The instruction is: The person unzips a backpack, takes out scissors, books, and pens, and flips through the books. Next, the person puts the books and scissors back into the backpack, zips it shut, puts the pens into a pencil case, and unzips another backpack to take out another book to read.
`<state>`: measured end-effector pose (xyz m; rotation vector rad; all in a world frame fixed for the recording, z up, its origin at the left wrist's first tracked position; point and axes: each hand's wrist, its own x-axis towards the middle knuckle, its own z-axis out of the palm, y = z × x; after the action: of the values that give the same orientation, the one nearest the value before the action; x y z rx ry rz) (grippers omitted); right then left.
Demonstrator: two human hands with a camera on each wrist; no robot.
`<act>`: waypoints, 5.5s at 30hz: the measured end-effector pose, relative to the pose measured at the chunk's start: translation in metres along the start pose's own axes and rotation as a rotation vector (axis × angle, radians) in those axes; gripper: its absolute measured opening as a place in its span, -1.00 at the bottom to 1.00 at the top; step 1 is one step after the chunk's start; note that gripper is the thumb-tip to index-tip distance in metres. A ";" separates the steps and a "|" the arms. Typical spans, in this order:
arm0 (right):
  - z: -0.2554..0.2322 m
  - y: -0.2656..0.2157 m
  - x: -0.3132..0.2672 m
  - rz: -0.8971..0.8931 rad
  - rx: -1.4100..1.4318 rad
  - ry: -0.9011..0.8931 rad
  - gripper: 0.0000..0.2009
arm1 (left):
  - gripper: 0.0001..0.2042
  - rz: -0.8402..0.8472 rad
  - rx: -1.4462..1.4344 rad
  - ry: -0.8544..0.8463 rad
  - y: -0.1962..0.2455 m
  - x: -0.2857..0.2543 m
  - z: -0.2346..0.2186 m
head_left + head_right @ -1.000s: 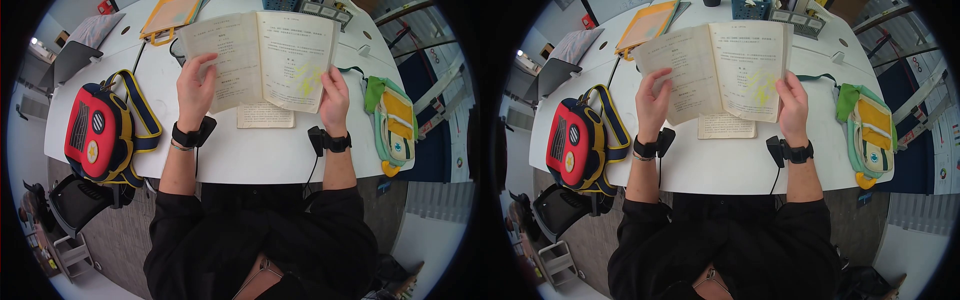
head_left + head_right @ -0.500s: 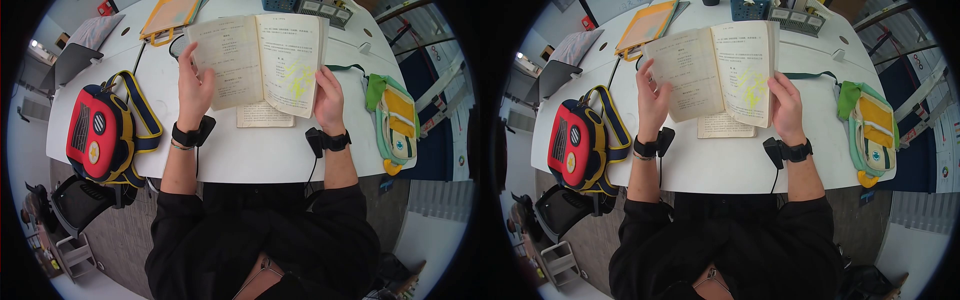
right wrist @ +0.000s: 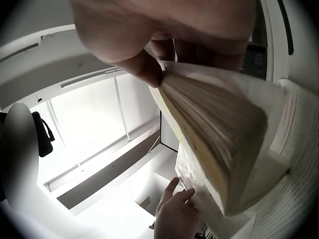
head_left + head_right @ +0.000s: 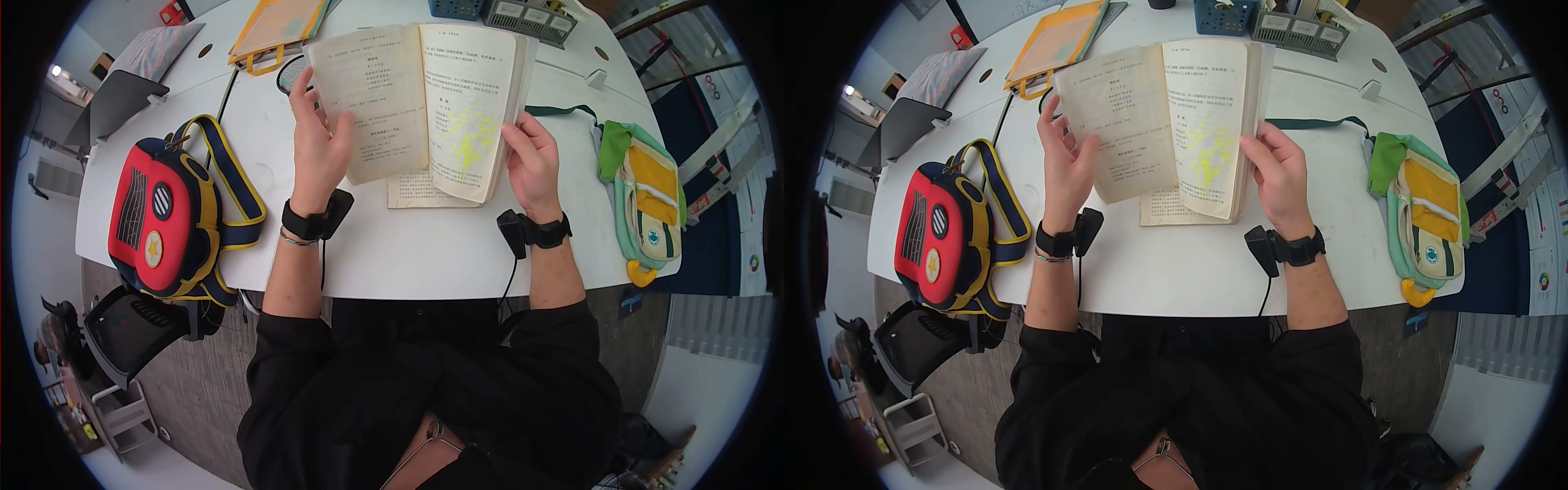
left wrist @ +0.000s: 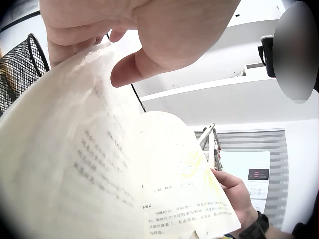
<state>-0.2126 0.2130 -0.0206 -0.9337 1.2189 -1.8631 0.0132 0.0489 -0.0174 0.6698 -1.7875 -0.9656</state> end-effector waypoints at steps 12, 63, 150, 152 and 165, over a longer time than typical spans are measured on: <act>0.005 -0.001 -0.002 -0.026 -0.050 -0.027 -0.77 | -0.35 -0.008 -0.015 0.002 0.004 0.000 0.000; 0.015 -0.003 -0.005 0.003 0.079 -0.038 -0.75 | -0.73 -0.033 -0.196 0.094 0.008 0.000 0.000; -0.003 -0.001 0.005 -0.065 0.031 0.133 -0.74 | -0.74 -0.045 -0.111 0.014 0.002 0.001 -0.002; -0.003 -0.001 0.005 -0.067 0.026 0.127 -0.74 | -0.74 -0.090 -0.061 -0.013 0.002 0.000 -0.004; -0.003 -0.001 0.004 -0.067 0.024 0.112 -0.74 | -0.77 -0.090 0.043 -0.043 -0.004 -0.001 -0.002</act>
<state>-0.2174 0.2112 -0.0195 -0.8768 1.2420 -2.0020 0.0152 0.0469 -0.0208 0.7667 -1.8332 -1.0112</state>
